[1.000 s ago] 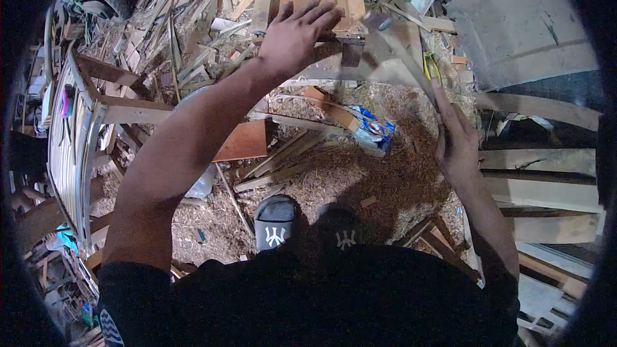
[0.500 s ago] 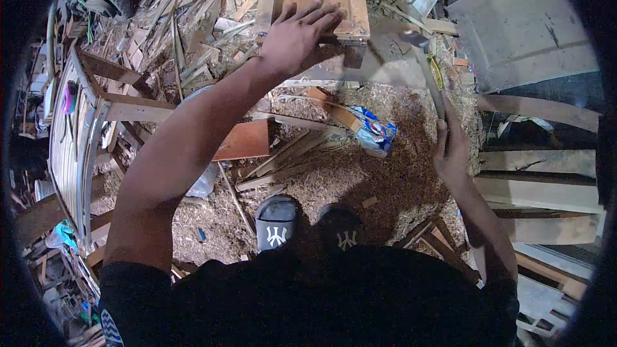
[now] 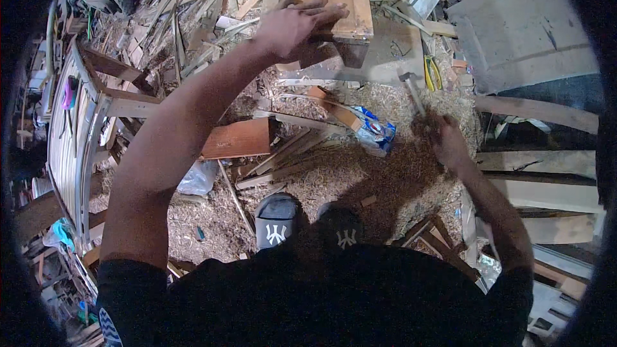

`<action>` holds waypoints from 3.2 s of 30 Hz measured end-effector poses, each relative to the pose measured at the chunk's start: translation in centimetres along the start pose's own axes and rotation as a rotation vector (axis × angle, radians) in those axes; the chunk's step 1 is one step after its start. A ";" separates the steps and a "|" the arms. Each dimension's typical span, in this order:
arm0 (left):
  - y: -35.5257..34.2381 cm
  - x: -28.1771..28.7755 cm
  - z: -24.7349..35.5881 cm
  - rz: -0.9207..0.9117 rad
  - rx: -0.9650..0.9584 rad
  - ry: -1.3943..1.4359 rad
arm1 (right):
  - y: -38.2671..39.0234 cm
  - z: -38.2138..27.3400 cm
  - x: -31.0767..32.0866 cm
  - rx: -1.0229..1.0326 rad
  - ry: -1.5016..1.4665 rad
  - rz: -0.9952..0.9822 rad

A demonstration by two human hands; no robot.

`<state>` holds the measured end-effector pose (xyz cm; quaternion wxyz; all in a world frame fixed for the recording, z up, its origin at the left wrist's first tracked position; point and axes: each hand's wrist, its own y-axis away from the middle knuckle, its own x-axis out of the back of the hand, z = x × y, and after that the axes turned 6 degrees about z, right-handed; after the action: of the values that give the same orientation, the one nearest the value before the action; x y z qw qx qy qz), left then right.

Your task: The person saws a piece of wood using a hand saw and then hammers small nails into the corners of a wooden frame assembly.

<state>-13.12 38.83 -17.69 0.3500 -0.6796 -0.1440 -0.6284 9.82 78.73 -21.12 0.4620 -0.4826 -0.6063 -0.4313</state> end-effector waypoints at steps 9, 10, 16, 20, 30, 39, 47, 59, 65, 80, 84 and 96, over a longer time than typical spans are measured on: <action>0.8 -0.5 -0.7 0.012 -0.026 -0.033 | -16.2 -10.6 2.3 -0.288 -0.888 -0.378; 0.4 -0.7 -0.4 0.016 -0.028 -0.026 | -17.1 -11.0 1.3 -0.295 -0.883 -0.377; 0.9 -0.6 -1.1 0.059 -0.075 -0.051 | -18.8 -13.4 0.8 -0.217 -1.083 -0.150; 0.6 -0.7 -1.3 0.043 -0.073 -0.034 | -19.4 -12.5 0.6 -0.149 -1.006 -0.141; 0.5 -0.6 -0.4 0.049 -0.083 0.052 | -20.6 -9.4 -2.9 -0.052 -1.033 -0.089; 0.9 0.1 -0.5 0.002 -0.036 0.072 | -19.6 -12.2 -0.4 -0.092 -0.950 -0.107; 1.2 -0.3 -0.9 0.079 -0.074 0.053 | -19.9 -11.8 -2.1 -0.046 -1.071 -0.082; 1.5 -0.2 -0.6 0.079 -0.081 0.040 | -19.9 -12.0 -2.7 -0.013 -1.087 -0.028; 1.5 0.0 0.1 0.047 -0.041 0.059 | -19.6 -12.1 -2.5 -0.096 -1.048 -0.061; 1.2 -0.6 0.7 0.092 -0.038 0.043 | -18.7 -13.1 -1.1 -0.241 -1.077 -0.052; 1.2 -0.3 0.8 0.052 -0.034 0.072 | -18.9 -12.7 -1.5 -0.167 -1.095 -0.044; 1.4 0.3 1.1 0.056 -0.023 0.110 | -18.9 -11.8 -2.9 -0.132 -1.038 -0.026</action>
<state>-11.32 38.49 -17.79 0.3669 -0.6519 -0.0982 -0.6563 -6.75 63.74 -23.02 0.0641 -0.6533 -0.7330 -0.1785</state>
